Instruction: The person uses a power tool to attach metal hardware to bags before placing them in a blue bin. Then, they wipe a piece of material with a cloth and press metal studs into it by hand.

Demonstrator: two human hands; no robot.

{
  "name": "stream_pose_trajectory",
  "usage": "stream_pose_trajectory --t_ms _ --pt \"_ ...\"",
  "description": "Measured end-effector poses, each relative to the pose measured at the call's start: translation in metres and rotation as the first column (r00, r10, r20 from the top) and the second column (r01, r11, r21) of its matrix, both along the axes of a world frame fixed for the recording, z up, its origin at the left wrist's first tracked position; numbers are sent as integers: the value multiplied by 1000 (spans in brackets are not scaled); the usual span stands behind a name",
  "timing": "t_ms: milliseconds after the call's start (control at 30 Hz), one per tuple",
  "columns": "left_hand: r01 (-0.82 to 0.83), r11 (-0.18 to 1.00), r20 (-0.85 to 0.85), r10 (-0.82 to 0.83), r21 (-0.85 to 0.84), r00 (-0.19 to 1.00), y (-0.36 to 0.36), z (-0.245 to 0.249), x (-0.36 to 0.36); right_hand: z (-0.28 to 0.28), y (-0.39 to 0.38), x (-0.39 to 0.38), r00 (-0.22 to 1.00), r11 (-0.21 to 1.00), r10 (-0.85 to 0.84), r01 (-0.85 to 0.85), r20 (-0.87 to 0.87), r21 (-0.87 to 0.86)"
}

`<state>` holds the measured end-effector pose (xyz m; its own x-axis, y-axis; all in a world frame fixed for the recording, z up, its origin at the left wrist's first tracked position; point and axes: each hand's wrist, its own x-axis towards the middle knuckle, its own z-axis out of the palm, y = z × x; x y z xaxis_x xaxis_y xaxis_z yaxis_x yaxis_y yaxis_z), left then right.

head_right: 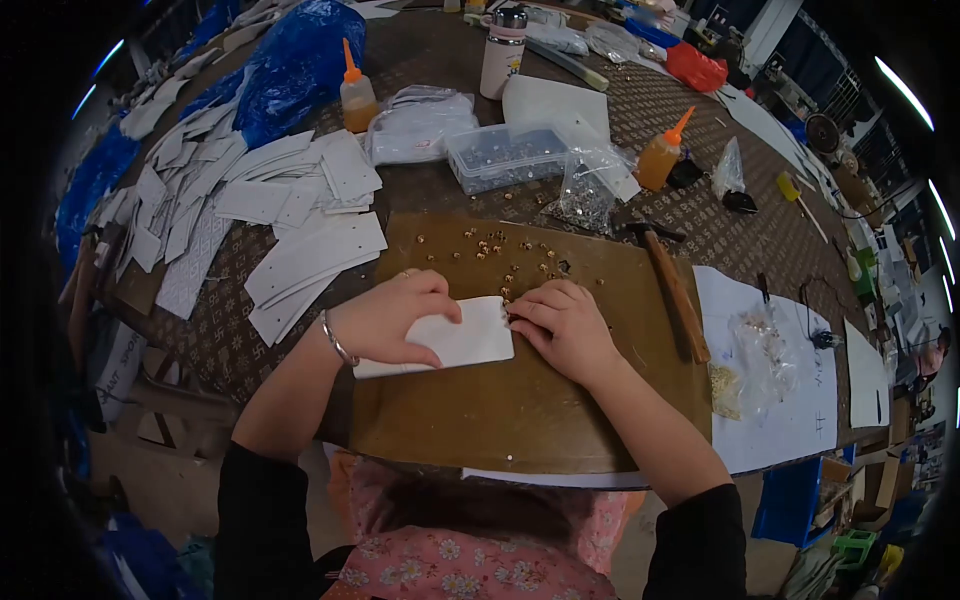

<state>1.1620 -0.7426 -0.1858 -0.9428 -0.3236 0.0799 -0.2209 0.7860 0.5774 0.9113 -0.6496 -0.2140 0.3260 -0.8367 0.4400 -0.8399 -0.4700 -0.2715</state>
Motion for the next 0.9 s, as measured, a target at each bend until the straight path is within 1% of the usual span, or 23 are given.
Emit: stream_pose_trajectory --t_ms 33,67,133,167,233,267,300,333,400,433,467,500,533,567,600,633,667,700,733,767,833,867,900 --pt "49 999 -8 -49 13 999 4 2 -5 0 1 -1 1000 1000 12 -12 12 11" --pt "49 999 8 -49 17 999 7 4 -11 0 1 -3 1000 1000 12 -12 28 14" --pt "221 954 54 -236 204 970 12 11 -23 -1 0 -3 998 999 3 0 60 -48" --pt "227 949 47 -242 220 969 8 13 -24 -1 0 -4 997 999 -1 5 73 -43" --pt "17 1000 61 -18 24 998 -1 31 -18 -3 2 -6 995 999 -27 29 98 -15" --pt "-108 990 30 111 -96 993 -14 36 -9 -5 5 -8 993 999 -34 36 110 -9" --pt "-270 941 -7 275 -201 962 -24 39 4 -6 7 -10 994 998 -66 66 89 -3" --pt "-426 854 -65 427 -300 902 -31 41 19 -6 7 -11 993 996 -94 94 66 -1" --pt "-581 643 9 674 -499 739 -43 33 56 3 15 -6 993 997 -77 79 84 -13" --pt "-574 646 16 671 -503 741 -52 20 77 7 20 -3 993 998 -62 65 97 -23" --pt "-650 611 122 764 -452 634 -62 2 99 7 23 -1 992 997 -67 70 106 -19" --pt "-720 559 234 828 -411 509 -63 -3 106 7 26 3 996 999 41 -42 85 19" --pt "-714 563 245 826 -417 508 -62 -5 111 7 30 7 986 986 151 -155 70 57" --pt "-739 550 250 835 -388 490 -59 0 113 8 35 9 985 986 149 -154 83 59" --pt "-765 535 255 844 -358 472 -55 3 114 12 41 11 993 983 122 -121 2 139" --pt "-764 534 258 845 -362 469 -53 2 115 15 46 11 991 974 103 -83 -85 213" --pt "-719 515 139 846 -466 515 -50 1 115 18 51 10 991 974 106 -87 -83 211" --pt "-672 480 27 824 -565 566 -46 1 113 20 57 9 993 972 54 -28 -106 234" --pt "-670 481 30 824 -566 566 -45 5 109 22 61 8 992 966 0 33 -130 258" --pt "-707 475 19 836 -524 548 -42 18 96 24 62 6 992 965 -3 36 -127 259" --pt "-735 479 23 845 -480 535 -32 37 66 25 66 3 997 936 -49 67 -59 346" --pt "-714 534 -78 774 -453 628 -24 45 47 23 65 1 997 934 -50 67 -56 352" --pt "-688 583 -184 690 -432 700 -17 50 30 21 61 0 998 945 -45 33 31 325"
